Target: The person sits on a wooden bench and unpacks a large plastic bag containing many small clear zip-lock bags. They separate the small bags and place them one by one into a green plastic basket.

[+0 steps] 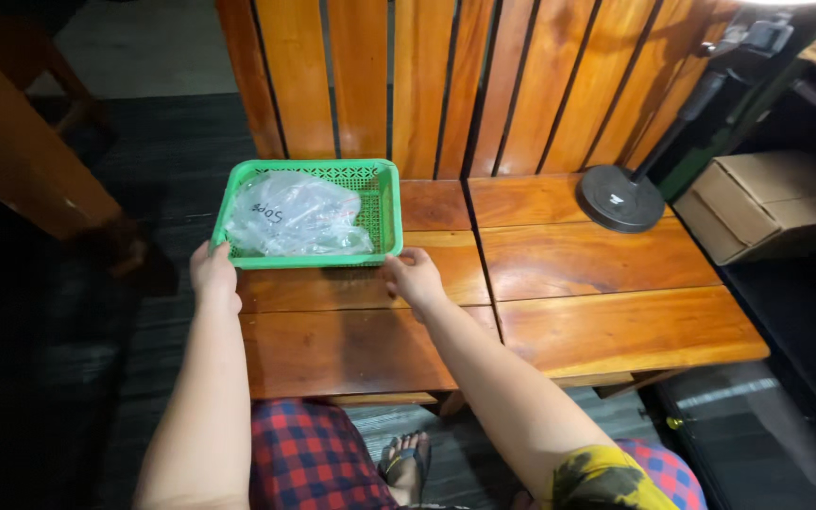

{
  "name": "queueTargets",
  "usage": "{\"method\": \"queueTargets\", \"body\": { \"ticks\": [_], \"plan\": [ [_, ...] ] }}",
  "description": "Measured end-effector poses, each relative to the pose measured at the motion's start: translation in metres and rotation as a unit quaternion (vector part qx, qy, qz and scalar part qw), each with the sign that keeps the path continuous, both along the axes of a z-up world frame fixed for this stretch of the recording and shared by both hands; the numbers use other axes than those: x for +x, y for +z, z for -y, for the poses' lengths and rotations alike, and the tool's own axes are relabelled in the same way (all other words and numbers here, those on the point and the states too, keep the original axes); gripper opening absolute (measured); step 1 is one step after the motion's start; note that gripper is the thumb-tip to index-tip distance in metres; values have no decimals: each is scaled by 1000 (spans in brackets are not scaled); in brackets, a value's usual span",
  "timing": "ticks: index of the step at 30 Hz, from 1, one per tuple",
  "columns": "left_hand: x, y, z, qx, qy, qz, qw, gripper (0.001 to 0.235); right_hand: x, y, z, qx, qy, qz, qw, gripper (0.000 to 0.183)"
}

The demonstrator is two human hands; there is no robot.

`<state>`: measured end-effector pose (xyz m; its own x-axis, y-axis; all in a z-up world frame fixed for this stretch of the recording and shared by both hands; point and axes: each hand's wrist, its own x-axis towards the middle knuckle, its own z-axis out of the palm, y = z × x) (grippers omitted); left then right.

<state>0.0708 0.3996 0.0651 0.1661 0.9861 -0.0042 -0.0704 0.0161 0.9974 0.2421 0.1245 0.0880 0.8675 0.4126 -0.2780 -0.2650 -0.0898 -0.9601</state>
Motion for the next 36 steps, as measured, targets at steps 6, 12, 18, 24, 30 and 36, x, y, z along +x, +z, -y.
{"method": "queueTargets", "body": {
  "ticks": [6,12,18,24,30,36],
  "plan": [
    [6,-29,3,-65,-17,72,995,51,19,-53,-29,75,-65,-48,994,44],
    [8,-49,31,-103,-78,73,989,42,8,-12,-16,179,-131,-132,966,54],
    [9,-40,133,-155,-109,96,977,48,43,-38,27,170,-51,-144,974,39],
    [16,-6,266,-151,-128,88,976,55,40,-9,96,185,-61,-149,969,37],
    [5,83,404,-117,-268,50,955,57,59,-28,193,164,-111,-51,979,53],
    [24,27,458,-38,-464,3,885,55,94,-37,298,197,-156,-10,968,53]
  ]
}}
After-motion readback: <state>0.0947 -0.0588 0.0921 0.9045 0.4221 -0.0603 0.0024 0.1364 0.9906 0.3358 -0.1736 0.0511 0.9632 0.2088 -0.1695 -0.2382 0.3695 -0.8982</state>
